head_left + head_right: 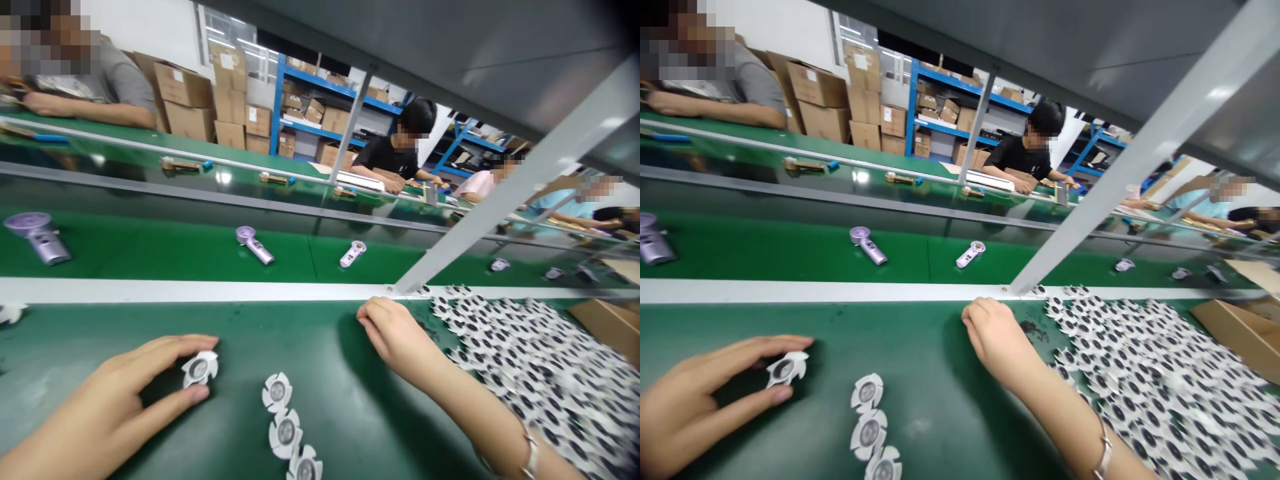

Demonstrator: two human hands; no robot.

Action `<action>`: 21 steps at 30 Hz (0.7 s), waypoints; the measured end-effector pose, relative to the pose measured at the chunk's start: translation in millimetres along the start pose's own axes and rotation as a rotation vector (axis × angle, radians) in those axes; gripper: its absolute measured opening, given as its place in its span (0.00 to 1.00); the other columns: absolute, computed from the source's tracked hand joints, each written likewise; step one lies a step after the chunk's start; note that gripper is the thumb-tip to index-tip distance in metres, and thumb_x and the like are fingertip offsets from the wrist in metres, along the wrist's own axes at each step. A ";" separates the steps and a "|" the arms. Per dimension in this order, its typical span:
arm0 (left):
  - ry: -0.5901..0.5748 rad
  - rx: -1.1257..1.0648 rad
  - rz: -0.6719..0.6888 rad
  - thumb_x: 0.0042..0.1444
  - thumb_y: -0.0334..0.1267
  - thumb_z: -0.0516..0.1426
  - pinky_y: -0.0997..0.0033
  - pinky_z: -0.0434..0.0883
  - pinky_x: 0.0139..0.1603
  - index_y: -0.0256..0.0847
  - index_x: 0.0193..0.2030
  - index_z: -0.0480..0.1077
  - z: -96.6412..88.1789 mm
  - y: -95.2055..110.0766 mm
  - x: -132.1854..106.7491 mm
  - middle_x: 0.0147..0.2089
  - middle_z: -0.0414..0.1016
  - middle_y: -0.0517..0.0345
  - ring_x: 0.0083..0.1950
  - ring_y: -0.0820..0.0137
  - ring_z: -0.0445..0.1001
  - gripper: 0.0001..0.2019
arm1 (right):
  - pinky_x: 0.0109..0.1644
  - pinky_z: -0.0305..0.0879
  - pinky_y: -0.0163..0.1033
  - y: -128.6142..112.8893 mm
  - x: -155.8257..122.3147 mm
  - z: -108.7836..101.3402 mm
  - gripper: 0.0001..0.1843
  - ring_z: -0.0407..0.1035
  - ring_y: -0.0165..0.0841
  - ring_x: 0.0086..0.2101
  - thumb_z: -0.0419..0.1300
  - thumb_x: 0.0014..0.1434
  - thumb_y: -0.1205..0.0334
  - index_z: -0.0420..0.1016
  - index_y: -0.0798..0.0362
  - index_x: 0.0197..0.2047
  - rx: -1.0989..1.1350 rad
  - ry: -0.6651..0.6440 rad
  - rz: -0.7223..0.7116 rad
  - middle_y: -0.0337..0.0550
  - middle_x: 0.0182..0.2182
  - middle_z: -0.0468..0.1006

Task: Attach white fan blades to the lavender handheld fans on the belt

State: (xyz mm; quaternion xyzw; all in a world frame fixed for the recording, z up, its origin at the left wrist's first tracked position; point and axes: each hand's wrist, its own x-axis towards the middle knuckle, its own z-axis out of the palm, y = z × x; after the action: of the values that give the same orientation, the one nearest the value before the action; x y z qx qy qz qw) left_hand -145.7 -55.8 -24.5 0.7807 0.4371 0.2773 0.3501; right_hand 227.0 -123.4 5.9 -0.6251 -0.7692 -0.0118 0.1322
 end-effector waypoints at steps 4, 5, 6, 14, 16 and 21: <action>-0.113 0.072 -0.050 0.55 0.48 0.62 0.74 0.75 0.38 0.50 0.51 0.75 -3.9 18.5 -7.1 0.41 0.81 0.58 0.38 0.65 0.78 0.17 | 0.43 0.64 0.34 -83.3 30.1 -7.2 0.07 0.68 0.30 0.37 0.52 0.66 0.70 0.68 0.52 0.37 0.505 0.032 -0.036 0.40 0.35 0.73; -0.110 0.035 -0.034 0.55 0.47 0.62 0.74 0.75 0.39 0.48 0.51 0.75 -5.3 23.5 -9.2 0.42 0.81 0.57 0.38 0.66 0.78 0.17 | 0.42 0.64 0.33 -105.0 36.8 -7.5 0.07 0.68 0.29 0.36 0.53 0.66 0.70 0.69 0.52 0.36 0.661 0.002 -0.051 0.38 0.34 0.73; -0.092 -0.011 -0.016 0.55 0.45 0.63 0.74 0.75 0.39 0.47 0.50 0.76 -6.6 28.1 -11.1 0.42 0.81 0.56 0.38 0.67 0.78 0.16 | 0.41 0.64 0.32 -124.3 42.5 -6.9 0.07 0.68 0.28 0.36 0.53 0.66 0.69 0.69 0.51 0.36 0.796 -0.043 -0.066 0.37 0.34 0.73; -0.006 -0.201 0.066 0.45 0.42 0.71 0.78 0.72 0.33 0.45 0.43 0.79 -14.7 39.5 -18.3 0.32 0.78 0.62 0.31 0.74 0.75 0.17 | 0.40 0.63 0.32 -168.2 54.4 15.9 0.08 0.68 0.26 0.34 0.54 0.66 0.67 0.72 0.51 0.35 1.060 -0.208 -0.027 0.35 0.33 0.74; -0.005 -0.195 0.079 0.45 0.42 0.71 0.78 0.72 0.34 0.44 0.43 0.79 -15.6 38.7 -17.9 0.32 0.78 0.62 0.31 0.74 0.74 0.17 | 0.39 0.63 0.31 -167.8 53.7 18.4 0.09 0.68 0.26 0.34 0.54 0.66 0.67 0.72 0.51 0.35 1.042 -0.194 -0.027 0.35 0.33 0.74; 0.001 -0.209 0.081 0.46 0.43 0.71 0.78 0.72 0.33 0.42 0.43 0.79 -15.8 35.6 -15.8 0.32 0.78 0.62 0.30 0.74 0.75 0.17 | 0.38 0.63 0.30 -171.0 52.2 20.3 0.08 0.68 0.25 0.33 0.55 0.65 0.67 0.71 0.51 0.34 0.976 -0.118 -0.052 0.35 0.32 0.73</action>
State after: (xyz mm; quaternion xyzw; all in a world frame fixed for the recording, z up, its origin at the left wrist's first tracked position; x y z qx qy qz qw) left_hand -147.3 -78.1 11.1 0.7569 0.3740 0.3357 0.4178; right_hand 48.6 -107.0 22.9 -0.4705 -0.7064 0.3820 0.3655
